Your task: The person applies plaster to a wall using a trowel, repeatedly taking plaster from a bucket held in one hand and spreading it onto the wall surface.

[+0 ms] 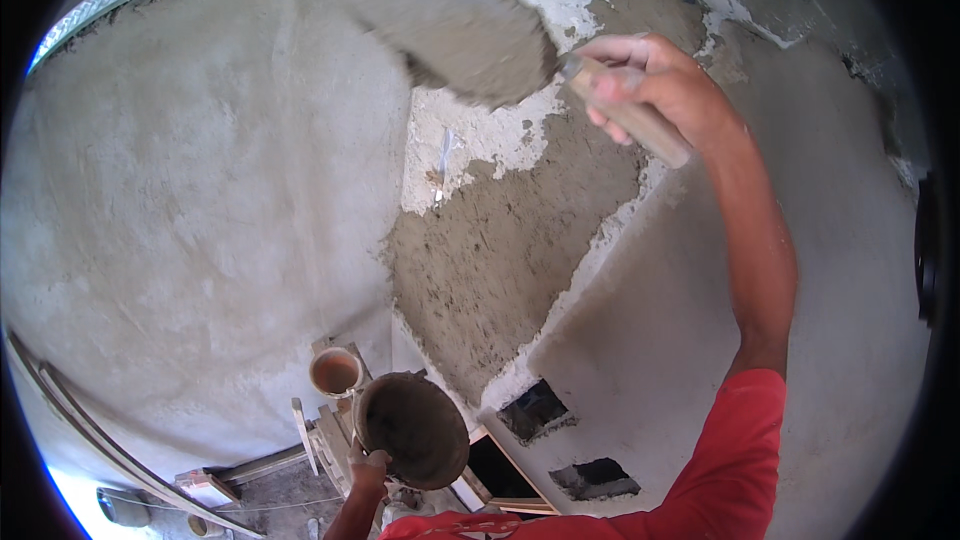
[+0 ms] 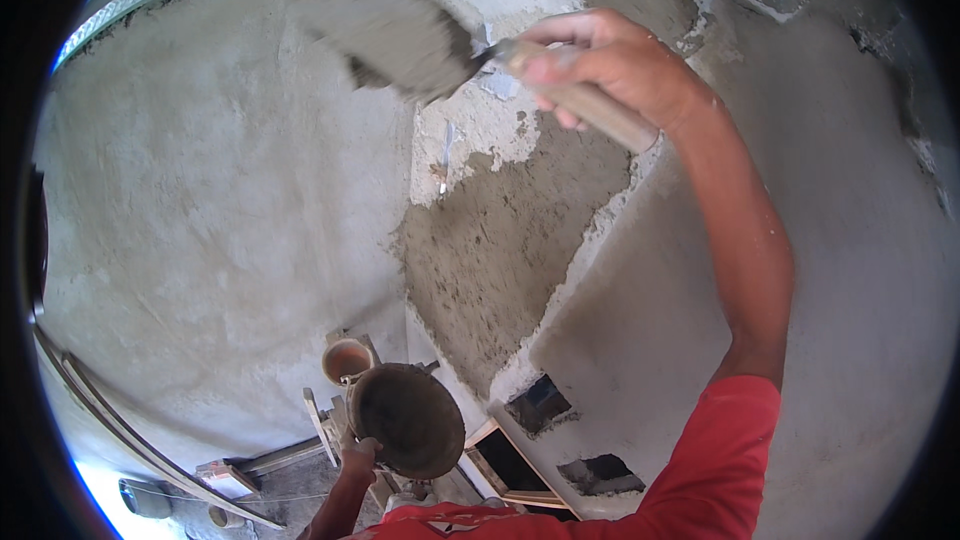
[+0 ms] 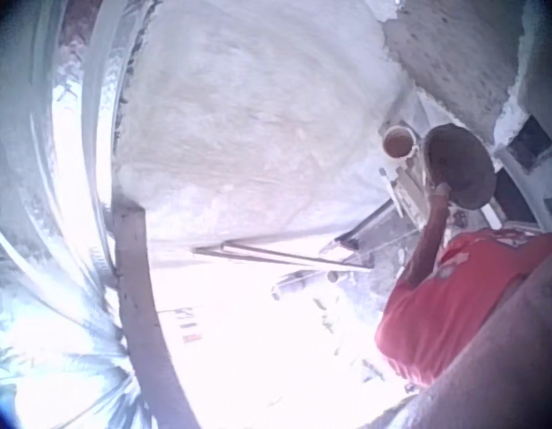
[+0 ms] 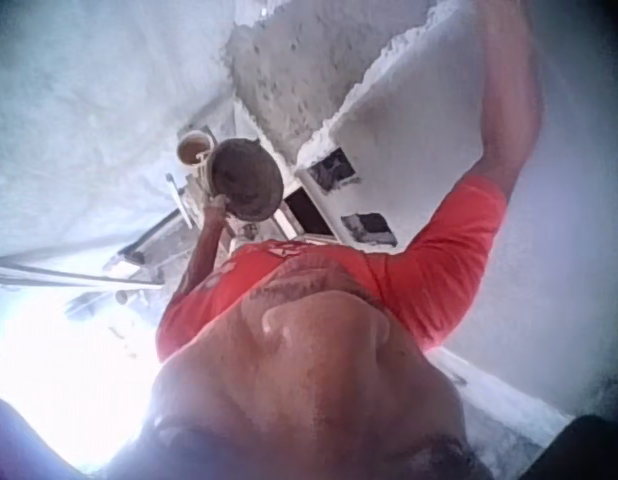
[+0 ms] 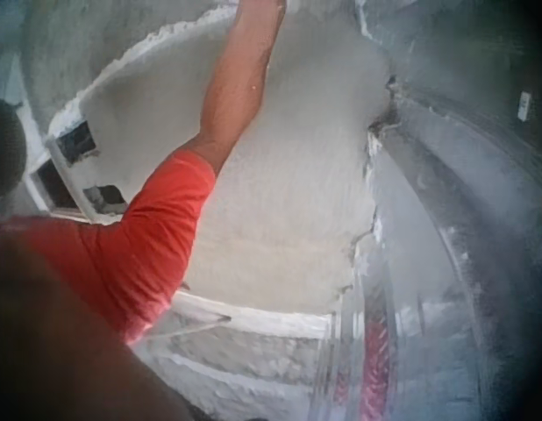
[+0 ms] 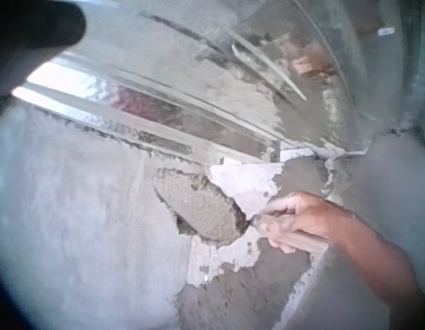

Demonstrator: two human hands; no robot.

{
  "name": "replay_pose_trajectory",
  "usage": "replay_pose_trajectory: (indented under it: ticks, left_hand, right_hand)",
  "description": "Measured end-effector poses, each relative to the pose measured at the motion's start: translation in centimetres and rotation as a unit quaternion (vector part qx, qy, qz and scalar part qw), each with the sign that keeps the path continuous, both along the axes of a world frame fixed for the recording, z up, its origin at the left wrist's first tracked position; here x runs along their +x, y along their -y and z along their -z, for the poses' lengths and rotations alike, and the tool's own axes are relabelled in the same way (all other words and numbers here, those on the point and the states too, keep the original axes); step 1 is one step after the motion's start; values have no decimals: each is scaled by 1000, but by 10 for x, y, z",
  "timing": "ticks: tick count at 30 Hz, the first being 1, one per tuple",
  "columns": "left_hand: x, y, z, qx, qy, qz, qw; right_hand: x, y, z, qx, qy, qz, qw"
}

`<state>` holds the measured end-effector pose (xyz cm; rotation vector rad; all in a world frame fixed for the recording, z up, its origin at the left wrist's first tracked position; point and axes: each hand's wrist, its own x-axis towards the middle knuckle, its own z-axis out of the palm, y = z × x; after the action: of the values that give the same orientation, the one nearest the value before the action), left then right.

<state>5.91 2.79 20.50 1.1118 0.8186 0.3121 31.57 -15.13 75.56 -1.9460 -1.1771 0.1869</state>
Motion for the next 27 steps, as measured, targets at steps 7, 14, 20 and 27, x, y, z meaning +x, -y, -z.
replay_pose_trajectory:
  ticks: [7, 14, 20, 27]
  left_hand:
    - [-2, -4, 24, -27, 6, 18, 999]
    - [15, -8, 48, 4, -14, 31, 999]
    - [35, -1, 12, 10, 1, 83, 996]
    - [74, 14, -33, -14, -17, 165, 986]
  right_hand:
    - [132, 90, -68, 66, 246, 379, 890]
    - [81, 91, -17, -45, 297, 413, 860]
    - [23, 81, 164, -247, -13, 216, 945]
    - [-29, 108, 387, -356, 514, -3, 781]
